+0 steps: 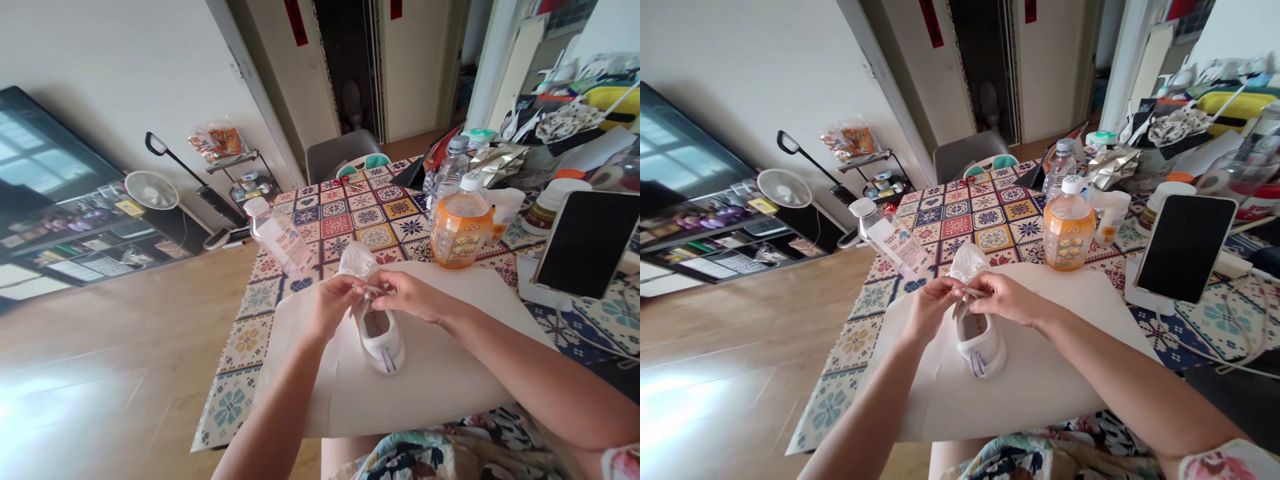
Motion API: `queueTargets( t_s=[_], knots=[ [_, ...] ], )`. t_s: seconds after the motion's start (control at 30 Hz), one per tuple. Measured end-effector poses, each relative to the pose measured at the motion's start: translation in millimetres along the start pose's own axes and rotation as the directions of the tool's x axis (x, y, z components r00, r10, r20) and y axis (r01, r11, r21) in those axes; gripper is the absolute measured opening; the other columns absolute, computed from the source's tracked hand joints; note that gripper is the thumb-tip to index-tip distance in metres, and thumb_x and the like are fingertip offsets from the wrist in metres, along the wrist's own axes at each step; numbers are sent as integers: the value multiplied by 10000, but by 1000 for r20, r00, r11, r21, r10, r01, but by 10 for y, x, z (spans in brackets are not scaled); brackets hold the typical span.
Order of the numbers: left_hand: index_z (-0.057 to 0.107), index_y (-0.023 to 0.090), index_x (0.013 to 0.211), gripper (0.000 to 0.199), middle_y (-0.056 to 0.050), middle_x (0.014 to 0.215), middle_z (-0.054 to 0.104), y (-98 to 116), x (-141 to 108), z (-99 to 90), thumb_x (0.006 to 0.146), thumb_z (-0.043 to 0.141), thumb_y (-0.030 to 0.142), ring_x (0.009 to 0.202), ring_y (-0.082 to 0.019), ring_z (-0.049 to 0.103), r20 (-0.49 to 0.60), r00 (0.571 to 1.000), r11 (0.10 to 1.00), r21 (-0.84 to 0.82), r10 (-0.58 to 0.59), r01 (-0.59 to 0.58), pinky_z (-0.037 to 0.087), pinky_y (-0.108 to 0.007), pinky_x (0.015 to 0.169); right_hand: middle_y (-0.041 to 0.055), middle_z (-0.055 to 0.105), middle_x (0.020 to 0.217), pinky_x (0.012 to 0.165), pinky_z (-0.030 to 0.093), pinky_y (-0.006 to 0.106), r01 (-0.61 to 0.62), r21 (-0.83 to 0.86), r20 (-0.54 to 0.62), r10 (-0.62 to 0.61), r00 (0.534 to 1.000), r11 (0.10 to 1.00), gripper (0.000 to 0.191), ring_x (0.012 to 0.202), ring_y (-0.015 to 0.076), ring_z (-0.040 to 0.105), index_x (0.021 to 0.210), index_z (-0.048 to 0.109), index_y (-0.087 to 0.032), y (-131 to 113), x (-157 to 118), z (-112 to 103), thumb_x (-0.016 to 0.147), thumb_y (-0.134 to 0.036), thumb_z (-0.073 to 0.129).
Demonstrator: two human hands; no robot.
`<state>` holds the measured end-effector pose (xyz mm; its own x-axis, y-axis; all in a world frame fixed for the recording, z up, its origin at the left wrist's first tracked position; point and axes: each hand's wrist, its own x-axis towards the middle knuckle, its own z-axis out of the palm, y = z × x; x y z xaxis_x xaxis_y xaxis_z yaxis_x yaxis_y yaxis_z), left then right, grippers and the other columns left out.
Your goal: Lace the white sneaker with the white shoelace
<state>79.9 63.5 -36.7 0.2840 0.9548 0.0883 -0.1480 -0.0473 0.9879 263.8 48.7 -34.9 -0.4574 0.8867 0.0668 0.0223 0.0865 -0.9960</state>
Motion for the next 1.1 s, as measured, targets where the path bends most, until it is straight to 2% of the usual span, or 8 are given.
queueTargets(
  t_s=[0.1,0.17,0.27,0.37,0.57,0.67,0.97,1.1],
  knots=[
    [702,147,688,396,-9,607,657,-13,-4,5,577,885,481,515,-98,527,-4,1000,1000,20,-11,11,400,-212,480,0,590,770,693,454,279,141,-288,-119,-181,976,947,184,743,156,563,804,612,-184,-14,-21,42,821,-341,707],
    [689,146,677,411,-2,590,632,-20,-4,-1,598,866,508,494,-91,494,-3,1000,999,51,-16,16,371,-211,460,20,613,802,725,458,293,256,-427,-151,-347,926,868,144,769,167,572,841,614,-195,-7,-30,76,886,-327,649],
    [665,146,646,431,15,551,574,-34,12,-27,627,838,540,477,-85,453,29,1000,996,94,-3,1,334,-212,449,55,657,873,785,473,317,431,-519,-107,-556,824,738,115,835,184,606,881,624,-212,10,-33,97,955,-277,563],
    [625,152,611,458,24,556,545,-63,45,-65,623,831,560,501,-91,457,65,998,996,82,16,-21,345,-220,482,51,675,851,821,459,344,522,-535,-61,-647,760,664,152,836,187,618,819,635,-213,-20,-34,44,953,-266,588],
    [619,159,600,311,18,612,557,-141,112,-128,680,793,405,598,-114,476,-42,999,967,255,14,-3,369,-240,594,19,691,765,826,425,370,562,-425,132,-566,814,710,199,780,172,603,712,669,-209,-183,-93,-129,887,-297,708],
    [619,169,586,230,15,635,554,-155,140,-141,696,750,324,653,-135,488,-86,994,929,368,74,-37,380,-256,654,19,681,735,816,421,367,542,-422,211,-503,838,727,212,781,172,590,663,676,-203,-208,-125,-136,863,-249,729],
    [601,188,566,220,18,651,535,-171,198,-126,722,709,299,656,-142,479,-78,974,863,482,215,-152,389,-270,689,23,664,717,788,459,333,500,-333,276,-425,862,799,239,766,164,587,636,668,-192,-165,-112,-117,859,-250,729],
    [660,195,647,136,-3,725,591,-154,192,-182,745,712,275,740,-168,521,-50,963,837,508,265,-204,410,-300,763,26,676,786,785,457,307,489,-347,301,-398,866,801,194,812,165,594,765,683,-195,-228,-125,-162,907,-327,681]
  ],
)
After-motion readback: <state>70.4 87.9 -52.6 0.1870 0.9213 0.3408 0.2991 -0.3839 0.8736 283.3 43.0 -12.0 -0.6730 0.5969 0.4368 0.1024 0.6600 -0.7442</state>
